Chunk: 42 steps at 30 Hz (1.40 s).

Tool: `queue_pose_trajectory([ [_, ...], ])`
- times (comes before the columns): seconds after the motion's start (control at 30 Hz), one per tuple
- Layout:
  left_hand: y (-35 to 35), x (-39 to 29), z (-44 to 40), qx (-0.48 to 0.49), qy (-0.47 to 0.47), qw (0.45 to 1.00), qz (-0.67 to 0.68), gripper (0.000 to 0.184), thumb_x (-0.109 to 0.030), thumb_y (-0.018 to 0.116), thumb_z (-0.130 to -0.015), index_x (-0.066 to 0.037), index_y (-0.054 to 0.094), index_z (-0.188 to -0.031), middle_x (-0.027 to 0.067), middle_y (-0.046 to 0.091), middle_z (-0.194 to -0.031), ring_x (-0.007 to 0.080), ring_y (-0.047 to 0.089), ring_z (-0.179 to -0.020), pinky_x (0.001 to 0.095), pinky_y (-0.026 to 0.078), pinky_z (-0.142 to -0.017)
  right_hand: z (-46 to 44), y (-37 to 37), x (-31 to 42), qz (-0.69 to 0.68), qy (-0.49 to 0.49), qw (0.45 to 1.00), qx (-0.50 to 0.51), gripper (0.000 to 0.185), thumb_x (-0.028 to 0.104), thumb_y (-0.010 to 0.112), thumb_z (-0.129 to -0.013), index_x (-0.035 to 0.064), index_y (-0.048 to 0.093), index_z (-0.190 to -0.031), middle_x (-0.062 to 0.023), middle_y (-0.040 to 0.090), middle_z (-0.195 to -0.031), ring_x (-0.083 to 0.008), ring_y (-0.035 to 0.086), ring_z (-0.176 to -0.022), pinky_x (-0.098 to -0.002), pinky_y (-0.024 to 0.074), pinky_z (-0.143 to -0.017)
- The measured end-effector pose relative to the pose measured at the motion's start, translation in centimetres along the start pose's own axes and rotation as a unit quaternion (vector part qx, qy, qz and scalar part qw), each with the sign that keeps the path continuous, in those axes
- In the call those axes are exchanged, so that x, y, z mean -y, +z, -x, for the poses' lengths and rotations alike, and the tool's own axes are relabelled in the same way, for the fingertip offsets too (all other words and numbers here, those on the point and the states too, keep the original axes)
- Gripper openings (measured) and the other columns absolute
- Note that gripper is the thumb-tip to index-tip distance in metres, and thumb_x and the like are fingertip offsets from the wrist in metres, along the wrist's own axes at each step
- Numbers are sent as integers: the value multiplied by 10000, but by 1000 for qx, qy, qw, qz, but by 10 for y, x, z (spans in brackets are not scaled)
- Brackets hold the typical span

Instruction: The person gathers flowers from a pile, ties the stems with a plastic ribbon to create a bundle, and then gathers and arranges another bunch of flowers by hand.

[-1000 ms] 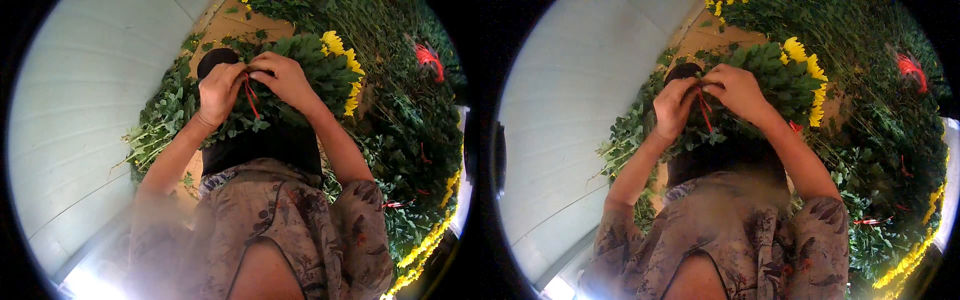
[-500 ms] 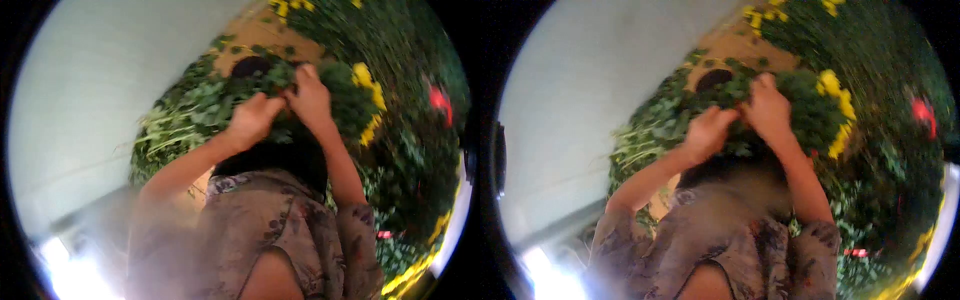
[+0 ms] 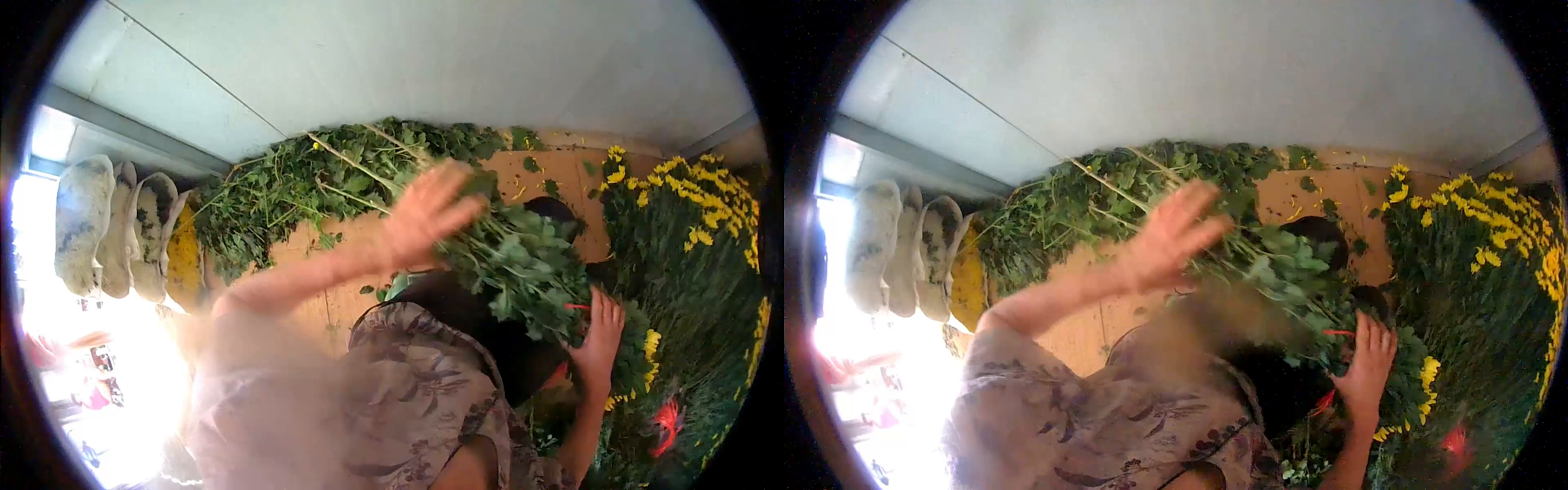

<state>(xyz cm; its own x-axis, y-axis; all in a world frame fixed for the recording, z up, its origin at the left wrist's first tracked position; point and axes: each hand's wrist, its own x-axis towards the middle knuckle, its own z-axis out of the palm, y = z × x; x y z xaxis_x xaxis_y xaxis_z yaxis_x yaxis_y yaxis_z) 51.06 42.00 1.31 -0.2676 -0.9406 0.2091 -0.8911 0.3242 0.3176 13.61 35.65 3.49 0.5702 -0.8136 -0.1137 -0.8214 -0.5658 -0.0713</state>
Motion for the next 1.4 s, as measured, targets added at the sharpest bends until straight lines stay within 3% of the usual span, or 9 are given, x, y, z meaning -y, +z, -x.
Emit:
queue_pose_trajectory([
  [0.23, -10, 130, 58, 115, -133, 980, -91, 1391, -448, 909, -397, -197, 92, -1494, 167, 209, -1498, 368, 147, -1402, 637, 22, -1109, 11, 11, -28, -59, 14, 998, 4, 1066, 135, 884, -430, 92, 377, -1367, -127, 431, -1316, -363, 372, -1242, -468, 289, -1080],
  [0.4, 72, 150, 84, 195, -299, 932, -69, 880, -246, 772, -714, -160, 284, -1441, 184, 603, -1168, 368, 555, -1125, 456, 482, -850, 10, 9, -31, -57, 4, 998, 14, 1051, 92, 874, -426, 95, 389, -1359, -121, 425, -1334, -362, 379, -1232, -462, 315, -1057],
  [0.63, 102, 136, 89, -108, -426, 889, 127, 387, -37, 579, -828, -77, 556, -1213, 153, 678, -976, 299, 662, -806, 401, 497, -673, 15, 18, -28, -44, 13, 999, -11, 985, 186, 848, -477, 86, 399, -1348, -127, 424, -1323, -365, 379, -1227, -472, 307, -1055],
  [0.77, 86, 116, 85, -18, -554, 580, 597, 470, -21, 619, -789, -46, 527, -1249, -23, 435, -620, 55, 302, -439, 227, 233, -377, 15, 22, -32, -44, 15, 998, -32, 906, 223, 805, -540, 68, 408, -1340, -140, 450, -1293, -370, 405, -1195, -480, 312, -1039],
  [0.93, 40, 81, 77, -107, -477, 485, 726, 489, -5, 563, -822, -18, 472, -1302, -50, 373, -549, 53, 271, -435, 235, 216, -393, 4, 28, -38, -105, 17, 993, -43, 875, 161, 775, -557, 81, 417, -1351, -142, 473, -1280, -364, 432, -1186, -435, 344, -1021],
  [1.0, 32, 68, 70, -219, -317, 334, 860, 474, 13, 534, -841, -45, 456, -1305, -77, 233, -533, 58, 198, -415, 235, 174, -409, 3, 29, -38, -105, 16, 994, -38, 909, 282, 781, -539, 62, 414, -1340, -153, 468, -1264, -382, 424, -1156, -473, 304, -1035],
  [1.17, -15, 61, 71, -353, -259, 270, 858, 707, -27, 523, -659, -56, 429, -1360, -60, 298, -615, 74, 259, -509, 236, 241, -491, 7, 29, -31, -83, -9, 996, -43, 945, 340, 785, -525, 73, 415, -1353, -153, 462, -1280, -379, 424, -1160, -472, 305, -1032],
  [1.27, -27, 66, 82, -307, -271, 406, 817, 479, -167, 559, -874, -63, 457, -1330, -31, 322, -662, 77, 249, -509, 231, 217, -481, 7, 31, -29, -121, 9, 992, -39, 973, 389, 791, -515, 72, 414, -1355, -153, 454, -1298, -380, 418, -1169, -486, 295, -1032],
  [1.4, 21, 98, 56, -412, -311, 321, 794, 418, -239, 580, -917, -41, 494, -1275, -31, 311, -644, 80, 254, -507, 237, 231, -474, 0, 33, -20, -68, -23, 997, -38, 958, 331, 805, -520, 65, 409, -1351, -153, 443, -1309, -371, 399, -1193, -482, 284, -1038],
])
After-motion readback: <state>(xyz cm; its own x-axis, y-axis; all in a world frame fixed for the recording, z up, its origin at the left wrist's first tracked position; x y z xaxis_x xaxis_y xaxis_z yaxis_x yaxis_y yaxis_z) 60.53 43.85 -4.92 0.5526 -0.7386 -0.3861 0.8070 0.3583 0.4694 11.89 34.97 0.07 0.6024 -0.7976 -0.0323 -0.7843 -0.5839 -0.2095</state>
